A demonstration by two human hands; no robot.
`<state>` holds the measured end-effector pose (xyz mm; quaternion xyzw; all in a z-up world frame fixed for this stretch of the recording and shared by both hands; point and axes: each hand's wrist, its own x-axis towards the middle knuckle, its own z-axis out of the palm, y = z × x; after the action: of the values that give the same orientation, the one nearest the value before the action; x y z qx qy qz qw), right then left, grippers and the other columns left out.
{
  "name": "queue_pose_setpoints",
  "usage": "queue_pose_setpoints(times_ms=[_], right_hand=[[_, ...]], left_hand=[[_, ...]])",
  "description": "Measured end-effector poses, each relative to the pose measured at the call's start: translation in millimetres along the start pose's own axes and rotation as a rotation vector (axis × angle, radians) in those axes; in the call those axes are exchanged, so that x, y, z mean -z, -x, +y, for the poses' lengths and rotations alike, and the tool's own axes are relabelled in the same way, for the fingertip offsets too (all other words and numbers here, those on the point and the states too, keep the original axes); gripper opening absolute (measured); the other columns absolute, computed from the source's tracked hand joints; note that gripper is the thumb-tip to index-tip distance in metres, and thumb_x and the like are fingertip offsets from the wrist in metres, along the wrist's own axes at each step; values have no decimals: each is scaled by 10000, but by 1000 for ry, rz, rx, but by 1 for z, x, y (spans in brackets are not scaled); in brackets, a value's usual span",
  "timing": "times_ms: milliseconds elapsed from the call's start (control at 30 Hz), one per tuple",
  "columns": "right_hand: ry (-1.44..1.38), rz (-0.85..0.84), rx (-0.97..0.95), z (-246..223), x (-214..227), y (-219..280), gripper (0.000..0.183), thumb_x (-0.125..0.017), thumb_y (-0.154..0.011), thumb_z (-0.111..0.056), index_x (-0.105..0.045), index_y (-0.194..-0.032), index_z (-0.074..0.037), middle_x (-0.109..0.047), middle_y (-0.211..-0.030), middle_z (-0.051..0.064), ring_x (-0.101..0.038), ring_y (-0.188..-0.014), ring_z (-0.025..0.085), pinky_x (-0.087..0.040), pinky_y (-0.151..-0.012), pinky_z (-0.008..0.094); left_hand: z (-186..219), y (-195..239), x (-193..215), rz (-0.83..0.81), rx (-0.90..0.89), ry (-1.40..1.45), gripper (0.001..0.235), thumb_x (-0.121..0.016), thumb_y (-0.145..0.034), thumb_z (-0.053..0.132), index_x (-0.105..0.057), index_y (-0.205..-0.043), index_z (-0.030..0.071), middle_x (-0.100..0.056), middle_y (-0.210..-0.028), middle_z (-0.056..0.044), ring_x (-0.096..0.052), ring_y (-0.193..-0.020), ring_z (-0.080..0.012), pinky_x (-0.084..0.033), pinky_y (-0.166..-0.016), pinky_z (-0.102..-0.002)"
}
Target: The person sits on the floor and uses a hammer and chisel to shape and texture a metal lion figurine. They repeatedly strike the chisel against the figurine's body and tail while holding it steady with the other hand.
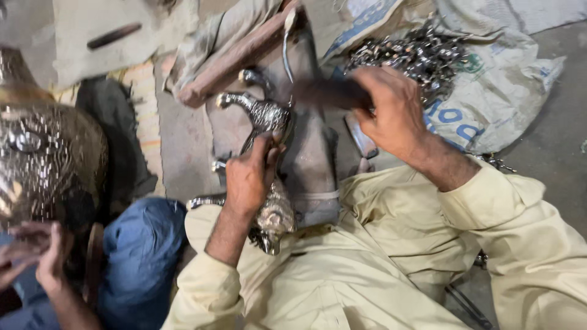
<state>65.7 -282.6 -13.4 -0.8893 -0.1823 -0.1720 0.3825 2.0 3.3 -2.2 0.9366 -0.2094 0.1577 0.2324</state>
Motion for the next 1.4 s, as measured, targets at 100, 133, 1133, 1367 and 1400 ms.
queue_pose_setpoints(times_ms=[100,133,1133,1367,1400], right_hand=[[157,27,174,1,-2,5,407,-788,-736,-37,-683,-1122,-114,-662,-1001,85,-622,-959,307,-457,-823,449],[12,56,113,2,-2,3,378,-781,-788,-55,-656,-1143,-86,-647,-1036,93,-616,-985,304,-463,-849,441],[-88,60,-8,10,-3,5,355,-803,-841,-102,-633,-1149,-48,-635,-1017,114,-611,-941,325,-469,-821,444],[-430,101,-368,-1,-6,3,404,-790,-847,-174,-565,-1168,-77,-660,-898,77,-633,-771,309,-506,-690,427],[-185,80,-166,-1,-7,4,386,-787,-793,-126,-598,-1126,-87,-667,-904,88,-645,-803,328,-503,-702,447]], left_hand=[[3,1,2,-119,108,-131,192,-709,-1027,198,-606,-1149,91,-747,-847,-143,-717,-645,-320,-546,-551,-432],[2,-6,2,-90,85,-106,201,-707,-1016,204,-608,-1154,97,-748,-844,-139,-722,-650,-316,-549,-550,-429],[-5,-12,3,-128,61,-45,265,-699,-1001,234,-586,-1212,119,-725,-810,-162,-715,-680,-358,-533,-552,-464],[-10,-18,1,-157,65,-73,274,-707,-995,255,-596,-1211,128,-714,-762,-159,-709,-659,-367,-532,-546,-477],[-6,-10,4,-162,107,-88,278,-714,-988,263,-603,-1207,133,-708,-736,-160,-708,-647,-368,-532,-542,-480]])
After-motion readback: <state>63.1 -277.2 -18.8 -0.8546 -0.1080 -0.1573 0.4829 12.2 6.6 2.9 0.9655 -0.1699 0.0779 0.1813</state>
